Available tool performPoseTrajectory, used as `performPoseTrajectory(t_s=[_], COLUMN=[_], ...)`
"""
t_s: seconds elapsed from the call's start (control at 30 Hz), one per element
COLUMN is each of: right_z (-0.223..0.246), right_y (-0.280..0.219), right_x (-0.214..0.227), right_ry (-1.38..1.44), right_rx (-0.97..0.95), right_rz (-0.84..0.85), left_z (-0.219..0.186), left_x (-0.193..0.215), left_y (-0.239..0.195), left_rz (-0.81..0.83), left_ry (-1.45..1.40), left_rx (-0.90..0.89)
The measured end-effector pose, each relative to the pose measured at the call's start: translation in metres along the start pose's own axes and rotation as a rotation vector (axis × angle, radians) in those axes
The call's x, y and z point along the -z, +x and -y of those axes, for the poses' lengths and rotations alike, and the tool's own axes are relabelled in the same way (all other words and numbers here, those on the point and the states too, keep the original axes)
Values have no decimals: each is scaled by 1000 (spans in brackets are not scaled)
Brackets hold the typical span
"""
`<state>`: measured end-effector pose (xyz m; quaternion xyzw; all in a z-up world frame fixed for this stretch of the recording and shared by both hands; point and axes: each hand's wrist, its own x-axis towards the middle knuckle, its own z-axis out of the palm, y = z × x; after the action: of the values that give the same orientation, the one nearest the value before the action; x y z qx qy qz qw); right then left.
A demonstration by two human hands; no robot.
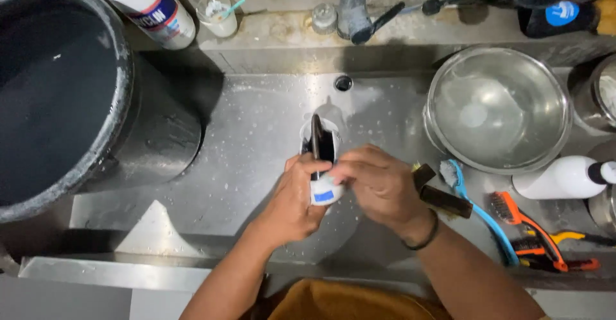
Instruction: The person scrubs a white sneaker with a toothbrush and water in a stainless steel sink. They repeatedly rinse the brush and the shoe under running water while scrubbing various parts of the shoe's exterior.
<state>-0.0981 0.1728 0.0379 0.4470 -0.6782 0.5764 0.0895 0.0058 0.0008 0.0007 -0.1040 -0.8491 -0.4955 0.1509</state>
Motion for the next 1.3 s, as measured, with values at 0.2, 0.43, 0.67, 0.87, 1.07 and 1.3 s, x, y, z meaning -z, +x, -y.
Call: performPoseTrajectory(t_s=[0.2, 0.43, 0.67, 0.87, 1.07, 1.3], right_z=[-5, -1, -4, 0, 9, -8], right_y=[5, -6, -24, -25, -12, -16], right_x=[-2, -4, -4, -4, -5, -10], right_ry=[17, 115, 183, 97, 151, 8], right_rx=[115, -143, -229, -251, -84, -75], right_rz=[41, 106, 328, 212, 343, 221], left_z=[-10, -25, -49, -48, -49, -25], left_x=[6, 14, 46, 44, 30, 9], left_y=[7, -1, -5, -15, -11, -17], left_rz=[21, -123, 59, 120, 40, -31], left_ry=[-42, -419, -425, -280, -194, -69], left_rx=[31, 229, 462, 431, 469, 434])
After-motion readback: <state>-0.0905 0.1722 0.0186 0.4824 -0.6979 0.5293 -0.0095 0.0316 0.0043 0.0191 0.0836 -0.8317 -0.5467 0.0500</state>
